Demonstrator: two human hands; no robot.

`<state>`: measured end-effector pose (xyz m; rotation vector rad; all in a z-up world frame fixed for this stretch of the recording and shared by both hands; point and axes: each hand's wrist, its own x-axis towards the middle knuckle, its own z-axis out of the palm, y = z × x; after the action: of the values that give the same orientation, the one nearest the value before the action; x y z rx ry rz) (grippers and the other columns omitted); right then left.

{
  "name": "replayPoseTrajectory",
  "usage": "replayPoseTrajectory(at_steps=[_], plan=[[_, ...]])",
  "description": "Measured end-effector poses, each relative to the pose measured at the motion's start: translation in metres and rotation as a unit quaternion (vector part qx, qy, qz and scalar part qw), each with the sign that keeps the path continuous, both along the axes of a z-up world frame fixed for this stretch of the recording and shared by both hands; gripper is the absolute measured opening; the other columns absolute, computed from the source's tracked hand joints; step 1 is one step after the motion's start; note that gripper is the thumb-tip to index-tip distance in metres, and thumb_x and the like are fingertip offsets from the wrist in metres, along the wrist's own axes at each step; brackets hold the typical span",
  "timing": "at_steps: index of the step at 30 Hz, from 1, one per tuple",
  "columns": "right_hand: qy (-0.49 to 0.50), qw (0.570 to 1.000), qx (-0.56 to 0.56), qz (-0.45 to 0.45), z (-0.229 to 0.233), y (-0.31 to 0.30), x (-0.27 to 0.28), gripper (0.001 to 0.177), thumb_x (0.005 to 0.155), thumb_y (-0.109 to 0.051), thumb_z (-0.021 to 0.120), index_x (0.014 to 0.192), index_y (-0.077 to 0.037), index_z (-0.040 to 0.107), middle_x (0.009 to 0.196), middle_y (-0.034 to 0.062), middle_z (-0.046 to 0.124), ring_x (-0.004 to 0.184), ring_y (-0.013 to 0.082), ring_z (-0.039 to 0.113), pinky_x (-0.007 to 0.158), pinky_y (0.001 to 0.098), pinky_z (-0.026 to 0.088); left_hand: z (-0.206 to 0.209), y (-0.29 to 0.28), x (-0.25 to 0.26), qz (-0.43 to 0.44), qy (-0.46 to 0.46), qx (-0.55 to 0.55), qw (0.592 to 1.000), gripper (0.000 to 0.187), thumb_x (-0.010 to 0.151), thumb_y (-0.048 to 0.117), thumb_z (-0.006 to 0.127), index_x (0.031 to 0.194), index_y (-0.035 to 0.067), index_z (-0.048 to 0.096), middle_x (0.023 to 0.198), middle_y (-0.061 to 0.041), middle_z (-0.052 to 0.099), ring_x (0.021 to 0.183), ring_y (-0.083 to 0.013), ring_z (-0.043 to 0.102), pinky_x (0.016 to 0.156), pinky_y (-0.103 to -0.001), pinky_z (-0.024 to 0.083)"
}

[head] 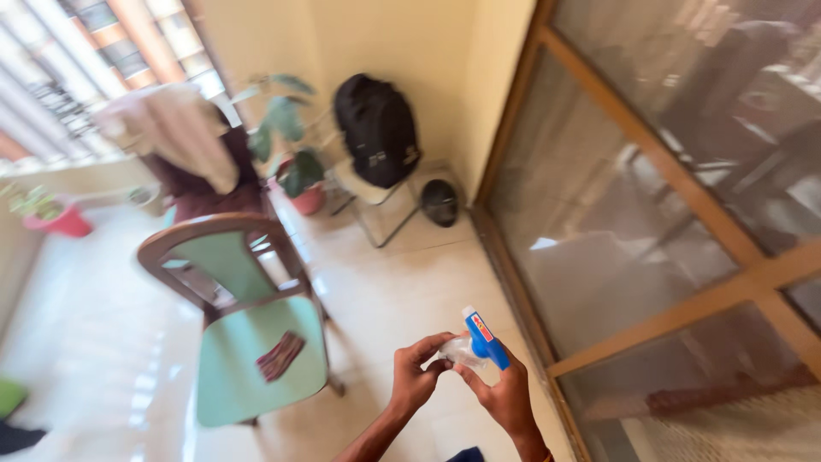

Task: The person cleans a large glass window using a pink cloth and a spray bottle. They wipe the glass surface in broad strokes, spray the window with cleaning solution, and continue wiping to remove smudges and dirt.

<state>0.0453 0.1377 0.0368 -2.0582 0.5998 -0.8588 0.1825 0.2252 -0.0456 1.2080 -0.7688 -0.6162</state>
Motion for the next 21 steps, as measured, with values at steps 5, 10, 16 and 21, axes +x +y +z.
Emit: replayPoseTrajectory(at_steps=[5, 10, 16, 21], plan=[[0.024, 0.997, 0.058, 0.05, -0.015, 0.06, 0.047, 0.05, 0.076, -0.014, 0.086, 0.122, -0.005, 0.07, 0.112, 0.0096, 0.08, 0.103, 0.0213, 0.077, 0.089, 0.0335, 0.058, -0.003, 0.08, 0.024, 0.115, -0.051, 0.04, 0.991, 0.051, 0.074, -0.019, 0.069, 0.119, 0.004, 0.074, 0.116, -0.012, 0.08, 0.108, -0.021, 0.076, 0.093, -0.034, 0.06], [0.034, 0.99, 0.08, 0.113, -0.026, 0.123, 0.08, 0.045, 0.077, -0.014, 0.085, 0.12, -0.004, 0.071, 0.11, 0.01, 0.081, 0.099, 0.0187, 0.078, 0.087, 0.0315, 0.059, 0.003, 0.164, 0.036, 0.207, -0.107, 0.042, 0.972, 0.054, 0.075, -0.013, 0.073, 0.125, 0.008, 0.073, 0.12, -0.015, 0.077, 0.108, -0.0266, 0.077, 0.091, -0.035, 0.059], [0.032, 0.972, 0.114, 0.201, -0.051, 0.182, 0.131, 0.048, 0.075, -0.008, 0.086, 0.12, -0.001, 0.07, 0.109, 0.0099, 0.08, 0.099, 0.0177, 0.077, 0.086, 0.0318, 0.06, -0.002, 0.246, 0.058, 0.3, -0.154, 0.065, 0.939, 0.053, 0.079, -0.005, 0.076, 0.13, 0.007, 0.069, 0.123, -0.017, 0.075, 0.114, -0.0317, 0.074, 0.094, -0.038, 0.057], [0.033, 0.952, 0.127, 0.276, -0.069, 0.205, 0.183, 0.048, 0.076, -0.007, 0.086, 0.121, 0.001, 0.07, 0.114, 0.0083, 0.078, 0.104, 0.0186, 0.076, 0.089, 0.0323, 0.061, -0.017, 0.275, 0.085, 0.374, -0.155, 0.126, 0.906, 0.052, 0.08, 0.003, 0.077, 0.131, 0.006, 0.068, 0.13, -0.016, 0.07, 0.12, -0.0319, 0.068, 0.098, -0.04, 0.053]])
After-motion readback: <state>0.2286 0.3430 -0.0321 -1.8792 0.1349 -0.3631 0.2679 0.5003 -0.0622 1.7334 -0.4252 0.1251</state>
